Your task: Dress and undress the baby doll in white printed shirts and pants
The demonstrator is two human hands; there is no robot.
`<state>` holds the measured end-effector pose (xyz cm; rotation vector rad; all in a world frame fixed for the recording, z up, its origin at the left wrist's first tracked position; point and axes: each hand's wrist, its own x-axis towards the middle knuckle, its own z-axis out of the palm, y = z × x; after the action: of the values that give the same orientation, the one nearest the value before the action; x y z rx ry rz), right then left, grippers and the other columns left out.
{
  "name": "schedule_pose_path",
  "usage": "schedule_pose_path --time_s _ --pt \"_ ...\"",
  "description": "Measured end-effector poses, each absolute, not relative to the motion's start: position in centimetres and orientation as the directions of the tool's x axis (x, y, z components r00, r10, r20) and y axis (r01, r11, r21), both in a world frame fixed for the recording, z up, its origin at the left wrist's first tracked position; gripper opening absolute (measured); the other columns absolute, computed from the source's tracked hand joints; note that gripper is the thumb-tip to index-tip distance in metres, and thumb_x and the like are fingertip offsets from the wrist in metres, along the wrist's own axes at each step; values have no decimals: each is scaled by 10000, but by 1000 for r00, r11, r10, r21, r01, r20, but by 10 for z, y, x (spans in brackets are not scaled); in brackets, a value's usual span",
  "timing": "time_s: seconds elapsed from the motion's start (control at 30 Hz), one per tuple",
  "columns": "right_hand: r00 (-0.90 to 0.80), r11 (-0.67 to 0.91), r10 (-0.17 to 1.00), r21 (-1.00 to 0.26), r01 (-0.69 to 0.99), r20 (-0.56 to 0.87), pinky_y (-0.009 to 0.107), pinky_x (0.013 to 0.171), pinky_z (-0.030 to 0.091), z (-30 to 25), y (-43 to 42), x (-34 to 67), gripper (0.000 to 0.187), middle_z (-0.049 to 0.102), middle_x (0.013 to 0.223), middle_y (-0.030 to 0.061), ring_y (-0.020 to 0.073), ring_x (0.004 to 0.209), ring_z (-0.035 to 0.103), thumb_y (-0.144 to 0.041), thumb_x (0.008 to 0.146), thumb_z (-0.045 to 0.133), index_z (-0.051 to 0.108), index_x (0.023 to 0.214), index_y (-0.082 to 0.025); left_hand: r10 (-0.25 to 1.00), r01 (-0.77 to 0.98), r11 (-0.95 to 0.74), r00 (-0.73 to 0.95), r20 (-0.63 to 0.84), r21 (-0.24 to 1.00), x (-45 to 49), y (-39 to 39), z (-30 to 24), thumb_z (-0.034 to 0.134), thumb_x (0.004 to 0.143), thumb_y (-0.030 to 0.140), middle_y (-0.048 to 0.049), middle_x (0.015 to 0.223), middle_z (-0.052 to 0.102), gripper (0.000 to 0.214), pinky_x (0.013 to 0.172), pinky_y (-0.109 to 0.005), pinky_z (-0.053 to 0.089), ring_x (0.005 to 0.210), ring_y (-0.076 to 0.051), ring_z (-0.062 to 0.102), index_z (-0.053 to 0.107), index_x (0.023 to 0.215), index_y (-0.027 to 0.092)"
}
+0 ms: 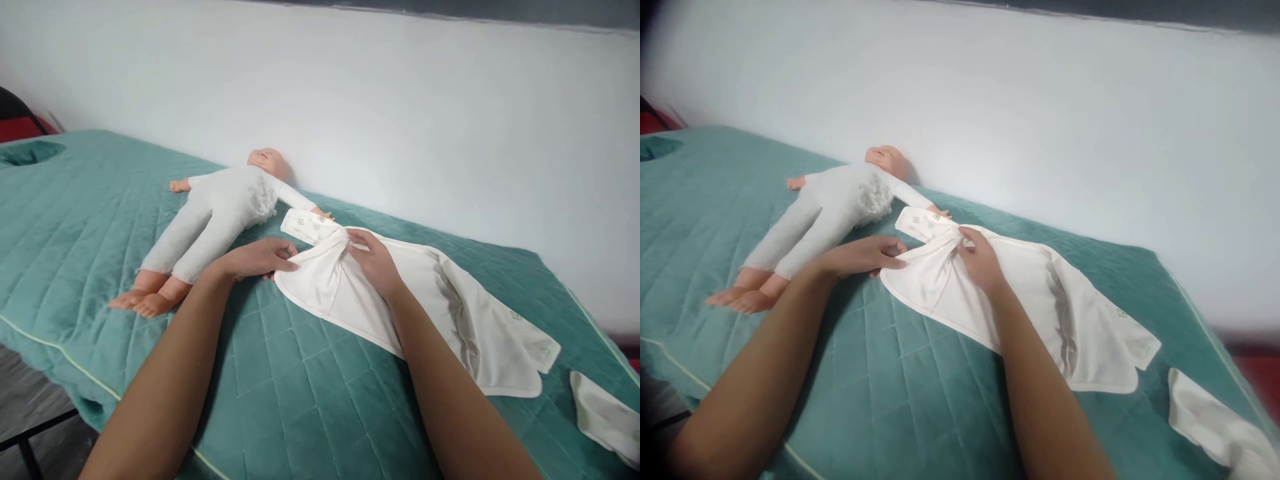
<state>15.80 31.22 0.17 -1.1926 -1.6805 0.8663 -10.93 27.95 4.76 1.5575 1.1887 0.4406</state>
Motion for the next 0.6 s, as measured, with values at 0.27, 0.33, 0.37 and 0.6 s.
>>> schedule_pose_path --time_s 0.27,0.33,0.37,0.6 --pt "-274 380 922 -768 516 273 450 1202 300 -6 311 155 426 529 1486 50 219 1391 451 -278 905 525 583 1327 -262 888 530 84 345 -305 844 -115 282 40 702 742 375 30 616 538 234 500 -261 361 534 -139 501 584 860 211" --pt "-263 408 912 -750 520 314 442 1199 301 -5 312 156 396 537 1480 48 215 1384 457 -260 905 507 605 1289 -259 904 545 60 326 -277 836 -116 282 40 688 746 377 32 631 544 242 502 -260 359 534 -136 498 593 890 206" --pt "-238 421 907 -740 525 347 440 1187 317 -5 313 157 370 566 1445 51 215 1360 480 -244 902 493 624 1248 -253 921 559 29 308 -240 829 -115 282 39 682 749 375 29 655 557 243 511 -258 359 550 -134 503 600 900 202" --pt "-85 368 909 -688 626 409 433 1025 453 -13 320 163 310 685 1098 79 236 1106 596 -120 836 402 667 972 -205 934 726 -319 134 330 609 -75 283 30 546 901 321 -26 880 646 182 770 -292 447 819 -171 593 641 968 181"
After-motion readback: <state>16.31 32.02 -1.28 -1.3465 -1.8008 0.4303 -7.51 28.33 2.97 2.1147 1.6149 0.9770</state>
